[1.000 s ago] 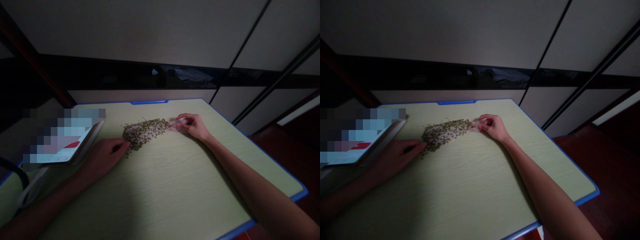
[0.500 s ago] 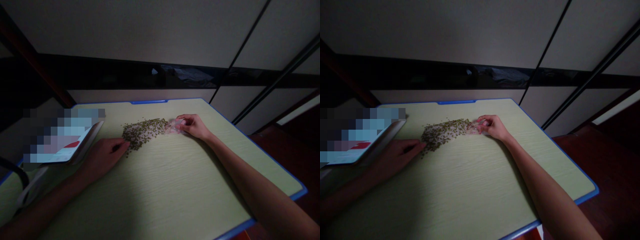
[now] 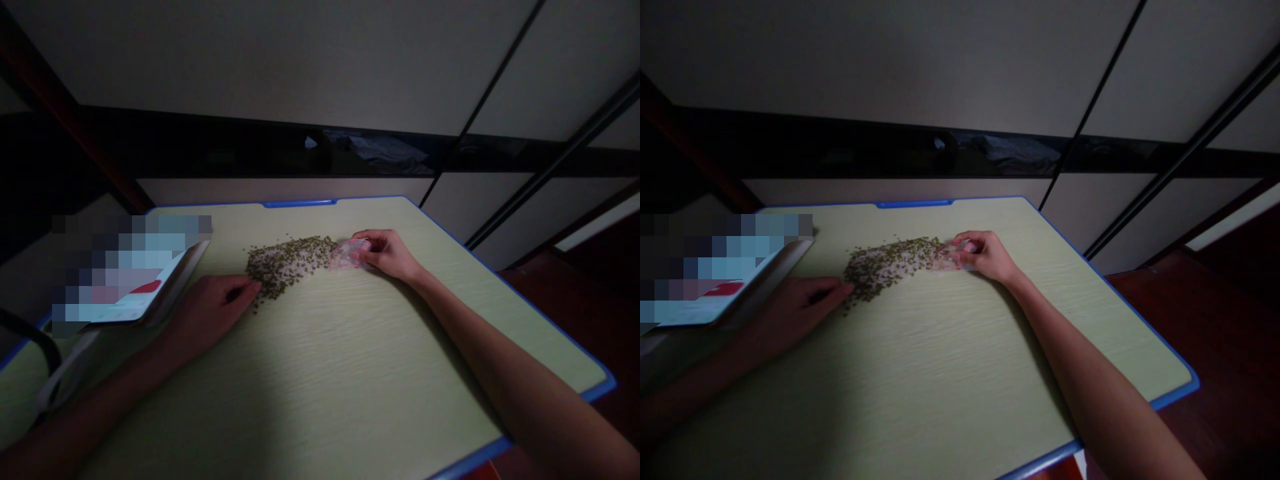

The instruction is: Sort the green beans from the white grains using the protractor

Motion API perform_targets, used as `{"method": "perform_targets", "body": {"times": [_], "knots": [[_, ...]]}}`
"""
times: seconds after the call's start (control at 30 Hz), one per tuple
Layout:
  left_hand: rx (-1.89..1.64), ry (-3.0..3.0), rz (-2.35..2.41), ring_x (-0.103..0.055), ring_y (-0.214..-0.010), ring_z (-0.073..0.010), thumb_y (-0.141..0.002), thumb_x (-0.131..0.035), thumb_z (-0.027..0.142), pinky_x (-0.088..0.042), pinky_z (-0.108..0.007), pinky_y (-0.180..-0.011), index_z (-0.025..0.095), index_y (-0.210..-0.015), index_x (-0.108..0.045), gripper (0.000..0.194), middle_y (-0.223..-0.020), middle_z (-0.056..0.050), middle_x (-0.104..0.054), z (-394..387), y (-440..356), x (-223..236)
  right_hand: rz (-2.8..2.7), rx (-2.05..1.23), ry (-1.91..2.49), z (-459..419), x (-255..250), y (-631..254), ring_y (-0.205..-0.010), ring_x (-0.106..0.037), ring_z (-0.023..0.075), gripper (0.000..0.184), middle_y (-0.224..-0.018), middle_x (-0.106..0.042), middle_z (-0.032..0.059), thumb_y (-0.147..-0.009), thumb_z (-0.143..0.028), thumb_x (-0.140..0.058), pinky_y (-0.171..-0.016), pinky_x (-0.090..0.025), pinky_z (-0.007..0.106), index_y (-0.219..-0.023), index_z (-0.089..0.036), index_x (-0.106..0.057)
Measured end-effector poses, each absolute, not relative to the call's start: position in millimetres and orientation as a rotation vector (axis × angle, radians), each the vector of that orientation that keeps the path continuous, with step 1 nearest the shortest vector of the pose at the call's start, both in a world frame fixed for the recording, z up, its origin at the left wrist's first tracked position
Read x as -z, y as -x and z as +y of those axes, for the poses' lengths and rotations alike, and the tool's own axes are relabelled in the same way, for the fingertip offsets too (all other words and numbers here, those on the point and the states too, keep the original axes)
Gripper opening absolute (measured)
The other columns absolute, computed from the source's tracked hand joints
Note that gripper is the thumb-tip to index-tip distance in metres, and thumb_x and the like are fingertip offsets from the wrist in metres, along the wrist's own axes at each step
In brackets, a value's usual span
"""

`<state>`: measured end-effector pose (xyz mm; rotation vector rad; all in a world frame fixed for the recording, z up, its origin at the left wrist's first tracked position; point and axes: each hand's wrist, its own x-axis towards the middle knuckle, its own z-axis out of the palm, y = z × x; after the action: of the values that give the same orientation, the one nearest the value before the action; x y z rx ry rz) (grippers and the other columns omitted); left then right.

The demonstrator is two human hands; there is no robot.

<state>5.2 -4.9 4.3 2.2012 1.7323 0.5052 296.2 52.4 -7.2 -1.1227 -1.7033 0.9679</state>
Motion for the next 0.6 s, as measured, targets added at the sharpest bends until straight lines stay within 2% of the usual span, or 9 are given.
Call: {"method": "perform_targets", "body": {"times": [0.27,0.6], "knots": [[-0.497,-2.202,1.744,-0.04,-0.048,-0.0126,-0.076,-0.033,0.051,-0.023,-0.024,-0.049,0.019,-0.049,-0.04,0.042,-0.045,0.004,-0.038,-5,-6,-5,-1.733,-0.944,1.106,51,8,-293,-0.044,-0.05,0.01,0.029,-0.053,-0.062,0.0004,-0.062,-0.029,-0.068,-0.044,-0.037,0.022,-0.084,-0.011,-0.063],[-0.507,-2.192,1.733,-0.041,-0.049,-0.0129,-0.077,-0.034,0.05,-0.024,-0.024,-0.049,0.019,-0.05,-0.041,0.041,-0.047,0.004,-0.039,-5,-6,-5,-1.741,-0.848,1.151,46,3,-285,-0.042,-0.046,0.0089,0.028,-0.05,-0.058,-0.0006,-0.063,-0.028,-0.066,-0.041,-0.033,0.021,-0.084,-0.009,-0.063]]}}
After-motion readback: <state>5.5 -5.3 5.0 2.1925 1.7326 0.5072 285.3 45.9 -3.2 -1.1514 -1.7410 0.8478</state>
